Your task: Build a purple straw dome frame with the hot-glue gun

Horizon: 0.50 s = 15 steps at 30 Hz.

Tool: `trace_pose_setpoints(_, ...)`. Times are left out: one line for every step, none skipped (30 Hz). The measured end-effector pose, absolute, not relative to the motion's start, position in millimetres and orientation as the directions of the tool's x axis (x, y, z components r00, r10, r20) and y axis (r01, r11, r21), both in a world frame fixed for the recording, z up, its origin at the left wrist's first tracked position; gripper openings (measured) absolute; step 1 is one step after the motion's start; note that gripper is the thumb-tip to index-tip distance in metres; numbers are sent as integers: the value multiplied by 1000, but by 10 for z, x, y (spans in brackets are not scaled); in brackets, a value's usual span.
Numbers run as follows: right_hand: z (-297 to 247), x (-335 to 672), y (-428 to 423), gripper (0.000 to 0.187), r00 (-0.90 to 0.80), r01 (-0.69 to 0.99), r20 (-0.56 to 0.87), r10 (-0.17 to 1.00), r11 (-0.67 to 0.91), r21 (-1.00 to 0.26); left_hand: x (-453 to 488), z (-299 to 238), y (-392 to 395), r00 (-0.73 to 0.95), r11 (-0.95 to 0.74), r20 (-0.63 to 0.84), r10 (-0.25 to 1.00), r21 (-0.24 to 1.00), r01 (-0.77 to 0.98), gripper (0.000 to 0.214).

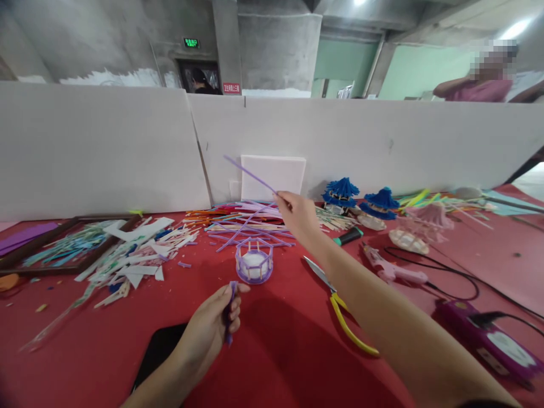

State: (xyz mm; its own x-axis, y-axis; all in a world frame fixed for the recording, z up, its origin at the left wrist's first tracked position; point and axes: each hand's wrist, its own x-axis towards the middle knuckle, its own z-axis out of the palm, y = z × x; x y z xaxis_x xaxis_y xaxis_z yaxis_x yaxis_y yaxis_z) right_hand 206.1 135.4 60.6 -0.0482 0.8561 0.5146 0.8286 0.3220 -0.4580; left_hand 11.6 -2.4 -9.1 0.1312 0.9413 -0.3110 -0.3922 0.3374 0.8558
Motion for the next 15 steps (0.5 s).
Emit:
trace_pose_setpoints(596,2017,1451,31,-88,828,493,865,339,-447,110,-83,-23,135,338,-310,941,857,-388,48)
trace_pose_setpoints(570,1967,1508,25,-132,824,473,871,362,-437,103,-74,-23,141,341,-311,940,859,-382,49)
trace_pose_setpoints(534,1915,1520,21,-172,816,458,872,386,-430,97,-66,-24,148,346,-313,938,860,-375,50)
trace_pose_setpoints(494,1861,1481,20,-211,802,450,868,417,-427,92,-59,-25,160,356,-318,934,860,-366,51)
trace_pose_setpoints(451,1808,1394,21,-247,783,450,858,450,-429,89,-53,-28,175,367,-324,930,860,-355,51)
trace_pose_setpoints(408,1760,1265,22,-285,756,453,845,488,-435,88,-49,-32,192,379,-330,924,860,-343,52)
trace_pose_setpoints(366,1719,1104,23,-325,723,453,830,527,-447,89,-46,-39,211,392,-337,917,860,-328,52)
trace_pose_setpoints(326,1689,925,23,-359,691,446,820,554,-464,92,-45,-48,234,405,-344,909,859,-312,52)
trace_pose_setpoints(288,1672,743,23,-398,644,440,805,587,-491,98,-44,-61,261,421,-351,899,858,-295,52)
trace_pose_setpoints(255,1667,572,23,-438,546,429,790,613,-571,105,-43,-76,294,440,-361,885,855,-276,53)
trace_pose_setpoints(225,1676,423,22,-465,466,417,781,616,-635,113,-41,-94,333,464,-374,866,848,-255,54)
trace_pose_setpoints(201,1695,302,20,-486,416,398,778,606,-678,121,-37,-112,377,493,-390,840,839,-231,54)
trace_pose_setpoints(181,1724,210,23,-504,382,370,780,586,-715,128,-31,-131,421,524,-408,810,827,-206,55)
trace_pose_setpoints(164,1759,146,27,-517,357,346,783,565,-744,132,-24,-148,462,553,-426,778,813,-182,55)
trace_pose_setpoints(151,1797,104,31,-530,334,325,783,545,-769,133,-16,-161,496,578,-442,747,800,-158,55)
